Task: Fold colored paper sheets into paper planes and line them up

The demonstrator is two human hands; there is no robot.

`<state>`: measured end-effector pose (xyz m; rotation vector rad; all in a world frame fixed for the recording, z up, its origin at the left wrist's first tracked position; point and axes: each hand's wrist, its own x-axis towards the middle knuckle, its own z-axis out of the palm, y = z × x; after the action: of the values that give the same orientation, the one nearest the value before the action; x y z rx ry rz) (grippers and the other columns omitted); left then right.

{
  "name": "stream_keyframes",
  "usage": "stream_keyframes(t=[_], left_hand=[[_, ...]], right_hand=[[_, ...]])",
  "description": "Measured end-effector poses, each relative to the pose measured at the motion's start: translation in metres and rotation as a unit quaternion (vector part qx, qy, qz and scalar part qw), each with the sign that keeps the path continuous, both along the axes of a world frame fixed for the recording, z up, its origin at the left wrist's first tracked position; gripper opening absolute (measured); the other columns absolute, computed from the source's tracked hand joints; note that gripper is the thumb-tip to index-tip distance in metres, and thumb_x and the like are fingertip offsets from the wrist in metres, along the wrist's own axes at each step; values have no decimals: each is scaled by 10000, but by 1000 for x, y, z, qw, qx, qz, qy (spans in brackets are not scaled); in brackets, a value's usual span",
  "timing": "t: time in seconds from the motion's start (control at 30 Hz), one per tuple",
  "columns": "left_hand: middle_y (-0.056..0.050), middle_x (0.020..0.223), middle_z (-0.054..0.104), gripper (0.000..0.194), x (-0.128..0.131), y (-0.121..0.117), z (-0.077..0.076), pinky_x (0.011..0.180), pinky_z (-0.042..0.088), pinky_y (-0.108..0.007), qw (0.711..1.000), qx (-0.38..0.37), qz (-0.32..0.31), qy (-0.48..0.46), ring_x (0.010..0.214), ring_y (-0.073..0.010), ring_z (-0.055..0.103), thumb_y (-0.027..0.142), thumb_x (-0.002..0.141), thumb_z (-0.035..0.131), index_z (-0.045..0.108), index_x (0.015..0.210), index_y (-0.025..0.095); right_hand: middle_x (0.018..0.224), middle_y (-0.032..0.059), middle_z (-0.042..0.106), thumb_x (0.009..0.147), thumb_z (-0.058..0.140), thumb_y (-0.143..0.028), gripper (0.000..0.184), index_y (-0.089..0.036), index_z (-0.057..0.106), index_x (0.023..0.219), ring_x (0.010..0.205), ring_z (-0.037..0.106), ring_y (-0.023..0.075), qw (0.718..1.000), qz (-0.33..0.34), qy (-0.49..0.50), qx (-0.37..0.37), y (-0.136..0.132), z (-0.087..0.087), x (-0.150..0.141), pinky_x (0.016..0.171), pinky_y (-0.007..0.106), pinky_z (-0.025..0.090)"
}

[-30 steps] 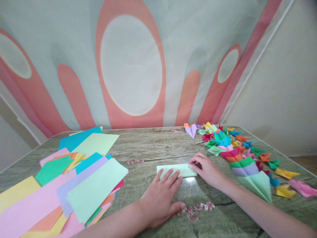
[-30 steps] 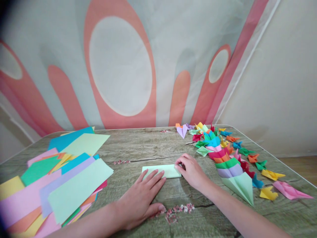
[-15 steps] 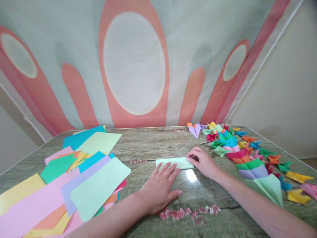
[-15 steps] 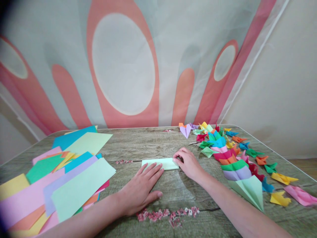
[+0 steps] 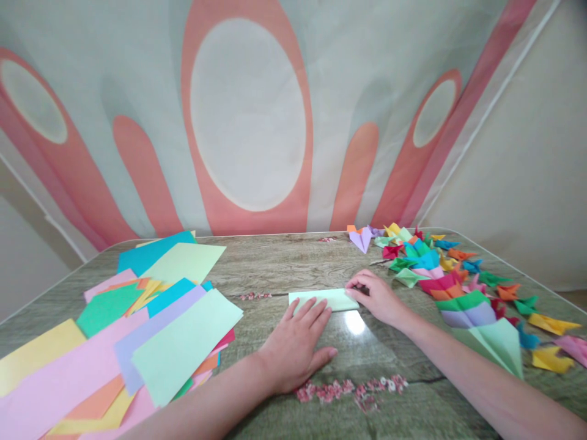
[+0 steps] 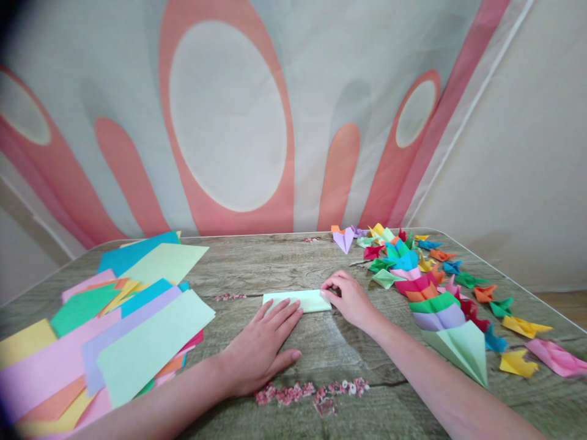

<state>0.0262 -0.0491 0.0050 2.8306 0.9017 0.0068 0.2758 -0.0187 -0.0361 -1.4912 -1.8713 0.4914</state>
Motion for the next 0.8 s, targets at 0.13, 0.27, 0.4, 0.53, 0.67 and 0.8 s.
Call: stream_keyframes(t=[0.13,0.27,0.4,0.53,0.67,0.8], left_hand=[[-69,1477,225,619,0,-1,0,1105,90,-446,1000,-2,2,-2,1362,-240,130,548,909,203,195,1414,190],[-66,1473,236,629,0,-1,-1,1105,88,-440,1000,-5,7,-11,1360,-236,143,568,905,173,204,1412,198],[-66,1473,236,639,0,-2,-1,1105,91,-439,1000,-11,11,-20,1356,-242,154,578,900,165,210,1412,198],[-66,1474,234,641,0,-2,0,1106,96,-435,1000,-12,9,-21,1359,-238,146,577,901,162,215,1409,190],[-64,1474,234,632,-1,-1,-2,1107,98,-430,1000,-5,5,-23,1361,-235,139,570,904,176,214,1409,192],[-68,1473,236,625,-2,-1,-5,1106,98,-433,999,4,6,-31,1359,-244,148,565,902,207,223,1407,196]], right_hand=[[819,38,553,784,579,-296,142,-182,662,799,745,543,162,1000,-1,0,1,0,-2,1,684,299,440],[827,40,554,784,575,-298,147,-183,663,805,743,545,165,1000,-3,-2,-7,0,-2,1,679,304,442],[829,39,550,783,574,-286,136,-183,660,809,740,542,165,1000,-2,-2,-11,1,-3,1,685,309,443],[824,37,546,786,571,-281,133,-182,658,803,740,542,164,1000,-4,-1,-10,0,-3,2,689,307,441],[820,35,545,784,574,-278,127,-183,657,800,744,541,164,1000,-3,-3,-9,0,-3,2,694,304,440],[820,36,545,781,578,-277,124,-185,660,800,744,542,165,1000,-3,-3,-11,1,-4,3,695,304,440]])
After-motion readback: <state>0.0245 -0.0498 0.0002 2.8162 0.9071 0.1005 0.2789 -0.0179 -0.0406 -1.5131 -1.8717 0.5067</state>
